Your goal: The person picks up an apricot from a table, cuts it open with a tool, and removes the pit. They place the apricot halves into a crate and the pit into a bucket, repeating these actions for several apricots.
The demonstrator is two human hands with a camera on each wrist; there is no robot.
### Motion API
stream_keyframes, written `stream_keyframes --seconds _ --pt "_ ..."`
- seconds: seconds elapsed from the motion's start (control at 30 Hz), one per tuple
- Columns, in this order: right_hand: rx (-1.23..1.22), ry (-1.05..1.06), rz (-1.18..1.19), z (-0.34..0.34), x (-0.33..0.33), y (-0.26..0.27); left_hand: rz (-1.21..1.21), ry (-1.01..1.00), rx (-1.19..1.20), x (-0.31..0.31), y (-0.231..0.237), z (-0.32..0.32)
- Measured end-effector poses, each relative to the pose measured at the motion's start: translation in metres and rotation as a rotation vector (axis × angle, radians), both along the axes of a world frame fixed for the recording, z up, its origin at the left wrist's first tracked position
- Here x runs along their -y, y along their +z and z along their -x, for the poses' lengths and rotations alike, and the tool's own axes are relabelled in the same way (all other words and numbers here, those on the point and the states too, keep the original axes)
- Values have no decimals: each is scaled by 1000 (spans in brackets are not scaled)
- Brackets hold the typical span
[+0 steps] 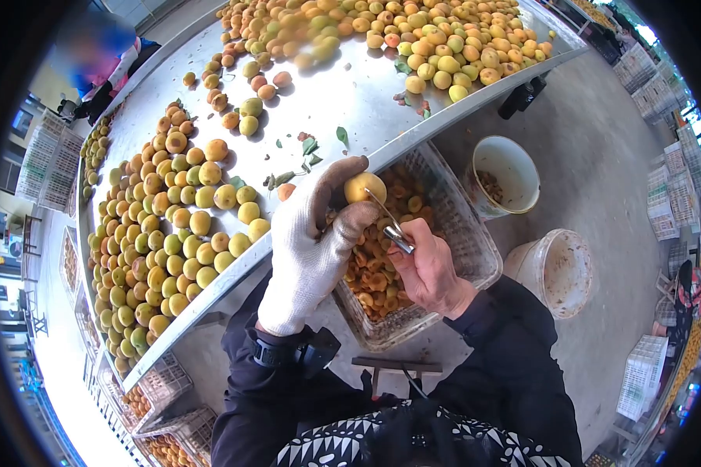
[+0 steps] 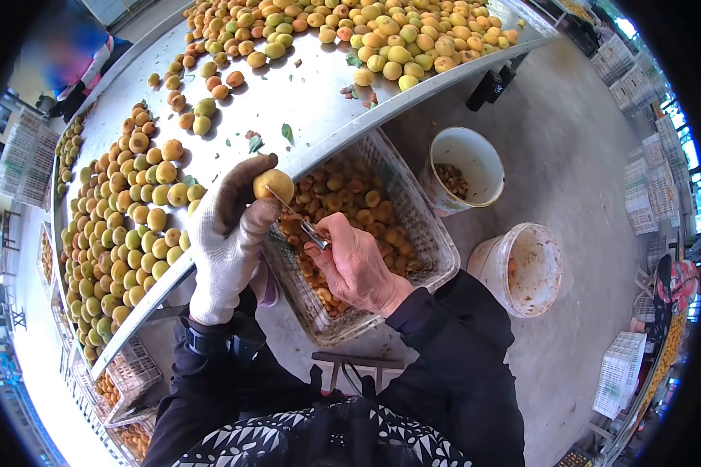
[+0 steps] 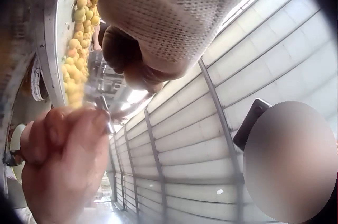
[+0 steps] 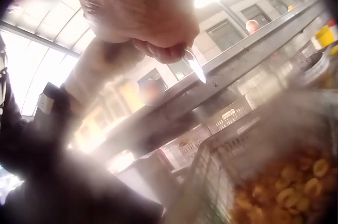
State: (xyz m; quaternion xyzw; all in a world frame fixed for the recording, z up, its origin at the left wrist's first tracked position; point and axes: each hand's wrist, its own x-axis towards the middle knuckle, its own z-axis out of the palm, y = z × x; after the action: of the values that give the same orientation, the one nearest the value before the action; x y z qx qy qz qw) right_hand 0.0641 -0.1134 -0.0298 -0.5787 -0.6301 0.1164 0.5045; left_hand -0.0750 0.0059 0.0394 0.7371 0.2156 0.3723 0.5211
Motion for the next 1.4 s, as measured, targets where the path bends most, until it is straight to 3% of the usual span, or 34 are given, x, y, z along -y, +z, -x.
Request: stream_keyframes --seconds 0.13,0.2,0.23,0.33,0.4,0.43,0.5,0.53,0.6,0.73,0.83,1.0,1.13,1.33,1.4 --pt "4 -3 -13 0 -3 1 -72 10 53 -1 -13 -3" --pt "-7 -22 70 1 -3 -1 -319 77 -17 -5 -17 -2" --pt "-9 -27 69 1 -3 -2 -320 72 -18 -6 -17 -2" --pt "-44 -19 66 2 -5 -2 -266 64 -38 -7 -17 -5" --pt "-4 -48 66 0 -8 -4 -2 46 83 -5 -21 -11" --pt "-5 -49 67 -1 -9 -4 -1 46 82 -4 -21 -12" --pt "24 -55 72 -2 -10 -4 299 -46 89 -5 -19 -13" --pt "23 -58 71 -2 -10 -4 298 -49 88 -5 -18 -13" --pt "30 -71 93 -2 -9 -3 524 -99 53 -7 -15 -13" --pt "19 -99 135 -3 -8 2 559 -130 90 -6 -19 -19" --pt "61 -124 108 -5 -10 4 374 -78 77 -4 -21 -22" --pt "166 -137 91 -14 -12 3 562 -136 44 -9 -23 -20" --pt "197 -152 92 -19 -9 0 522 -150 -86 -9 -16 -20" --pt "153 -151 74 -18 -7 4 551 -179 108 -6 -12 -27" --pt "202 -151 79 -20 -8 5 505 -94 168 -5 -17 -29"
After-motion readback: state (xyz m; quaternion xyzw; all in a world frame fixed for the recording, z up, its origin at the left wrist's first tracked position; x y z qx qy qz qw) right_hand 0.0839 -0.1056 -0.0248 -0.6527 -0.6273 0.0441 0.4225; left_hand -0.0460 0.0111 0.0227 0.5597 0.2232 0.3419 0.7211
